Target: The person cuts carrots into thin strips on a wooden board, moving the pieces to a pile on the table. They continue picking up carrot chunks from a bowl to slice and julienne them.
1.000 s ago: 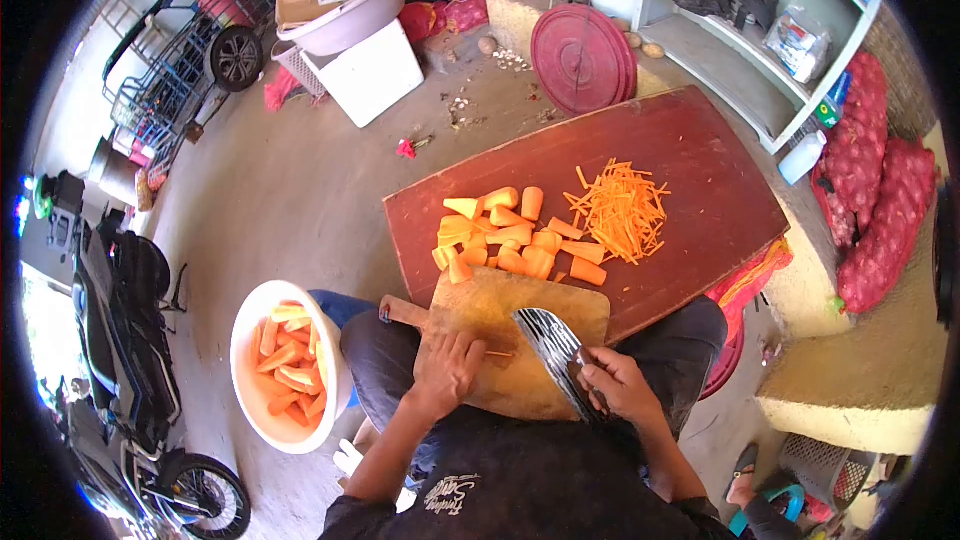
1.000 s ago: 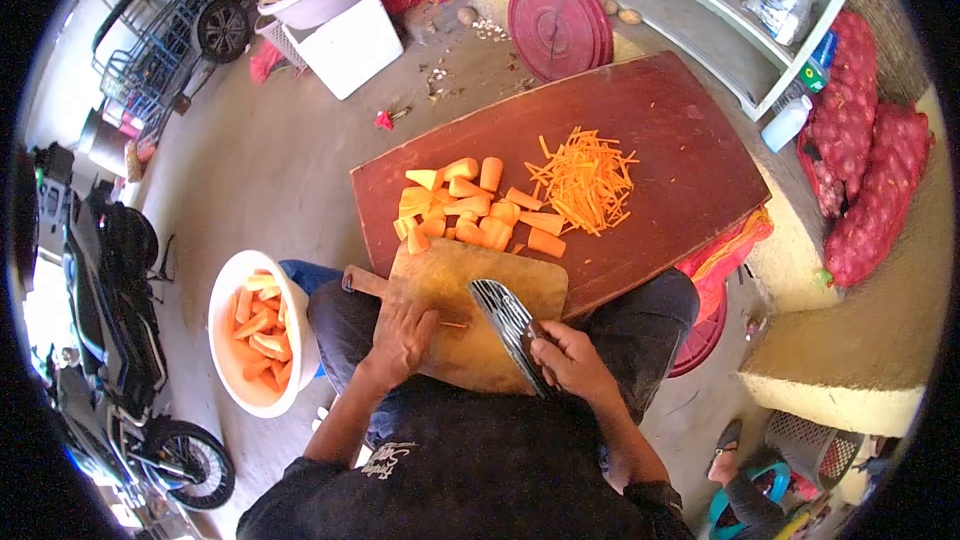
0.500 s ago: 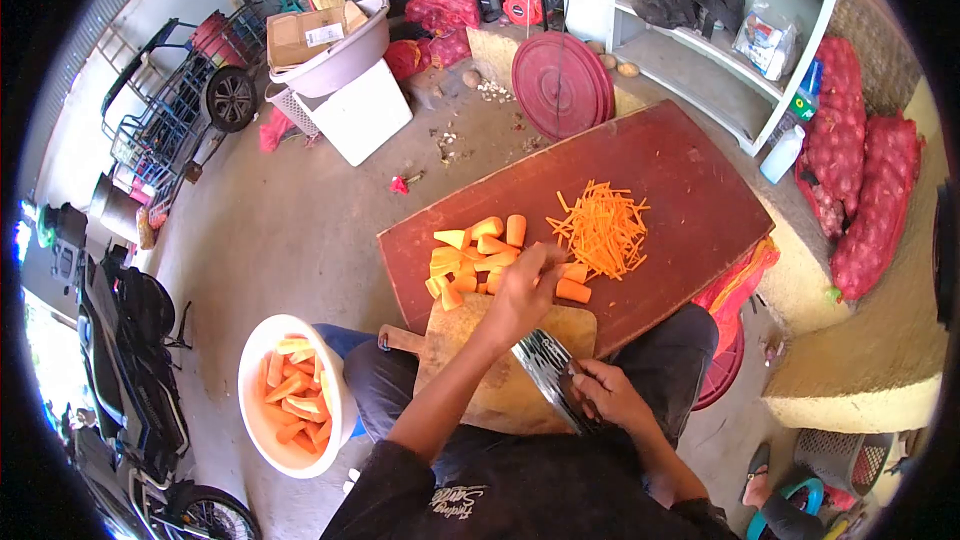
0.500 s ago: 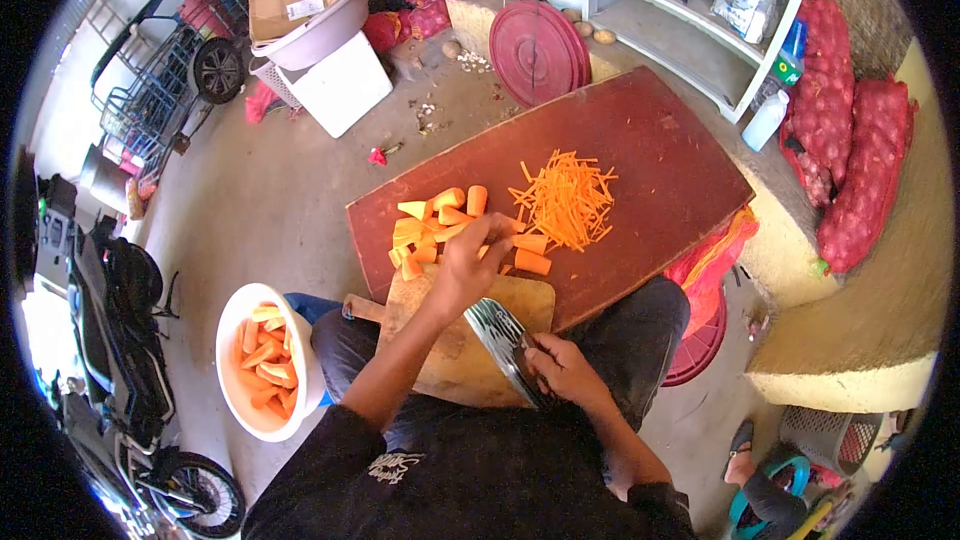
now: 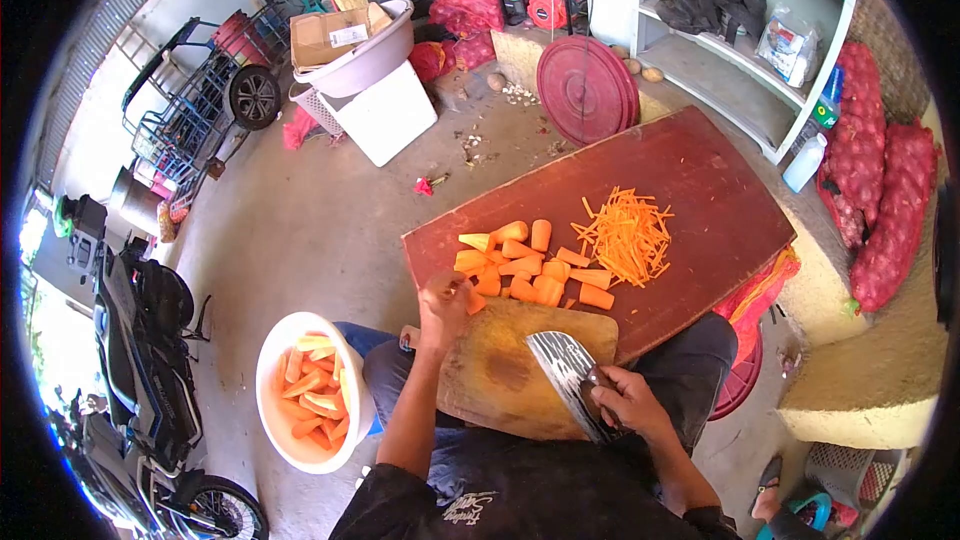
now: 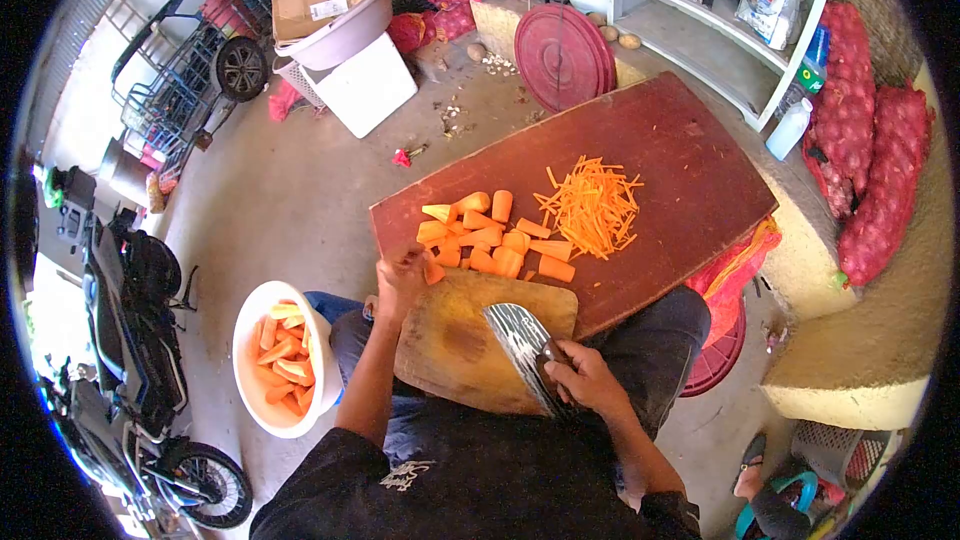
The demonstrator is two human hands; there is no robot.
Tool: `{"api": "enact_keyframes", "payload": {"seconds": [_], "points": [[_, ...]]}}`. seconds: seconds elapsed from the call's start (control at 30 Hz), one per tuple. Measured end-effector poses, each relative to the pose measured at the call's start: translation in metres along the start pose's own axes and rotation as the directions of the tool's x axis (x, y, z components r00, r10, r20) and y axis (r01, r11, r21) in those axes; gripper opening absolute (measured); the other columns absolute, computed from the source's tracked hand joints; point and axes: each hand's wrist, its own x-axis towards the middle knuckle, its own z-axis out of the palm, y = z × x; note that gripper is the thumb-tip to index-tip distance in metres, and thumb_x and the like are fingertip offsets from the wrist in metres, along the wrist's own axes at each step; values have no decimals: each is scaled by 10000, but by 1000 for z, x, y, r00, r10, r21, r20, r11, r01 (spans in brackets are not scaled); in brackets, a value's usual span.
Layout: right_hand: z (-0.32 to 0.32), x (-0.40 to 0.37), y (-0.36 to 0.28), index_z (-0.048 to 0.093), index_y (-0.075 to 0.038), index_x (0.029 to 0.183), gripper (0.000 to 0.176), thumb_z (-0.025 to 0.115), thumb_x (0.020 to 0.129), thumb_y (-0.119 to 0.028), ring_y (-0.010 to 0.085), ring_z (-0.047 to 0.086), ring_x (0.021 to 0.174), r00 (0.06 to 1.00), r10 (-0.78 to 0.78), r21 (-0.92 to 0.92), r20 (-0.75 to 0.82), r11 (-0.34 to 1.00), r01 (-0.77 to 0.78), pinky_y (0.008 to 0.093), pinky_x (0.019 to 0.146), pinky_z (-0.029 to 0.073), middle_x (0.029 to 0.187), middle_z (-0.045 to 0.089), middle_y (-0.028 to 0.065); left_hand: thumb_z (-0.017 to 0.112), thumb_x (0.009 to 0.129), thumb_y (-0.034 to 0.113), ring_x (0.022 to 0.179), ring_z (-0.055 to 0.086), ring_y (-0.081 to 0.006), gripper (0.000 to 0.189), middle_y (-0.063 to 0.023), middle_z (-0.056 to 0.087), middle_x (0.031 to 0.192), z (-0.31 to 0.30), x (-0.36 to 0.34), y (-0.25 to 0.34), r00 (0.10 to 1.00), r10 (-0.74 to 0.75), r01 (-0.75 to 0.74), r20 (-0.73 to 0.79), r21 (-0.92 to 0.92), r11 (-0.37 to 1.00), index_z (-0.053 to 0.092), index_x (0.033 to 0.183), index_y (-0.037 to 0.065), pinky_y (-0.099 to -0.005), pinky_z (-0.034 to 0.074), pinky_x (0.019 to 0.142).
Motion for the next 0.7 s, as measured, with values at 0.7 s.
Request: {"api": "enact_keyframes", "payload": {"seconds": [0.7], "points": [[14, -1, -6, 666, 12, 1187, 238, 640, 1084, -201, 95, 582, 573, 997, 23, -71, -69, 997, -27, 285, 523, 454, 780, 620, 8, 647, 984, 76, 1223, 659, -451, 350, -212, 700, 1290, -14, 59, -28, 845, 327, -522, 424, 524, 673, 695, 1328, 38, -530, 549, 1040]]}}
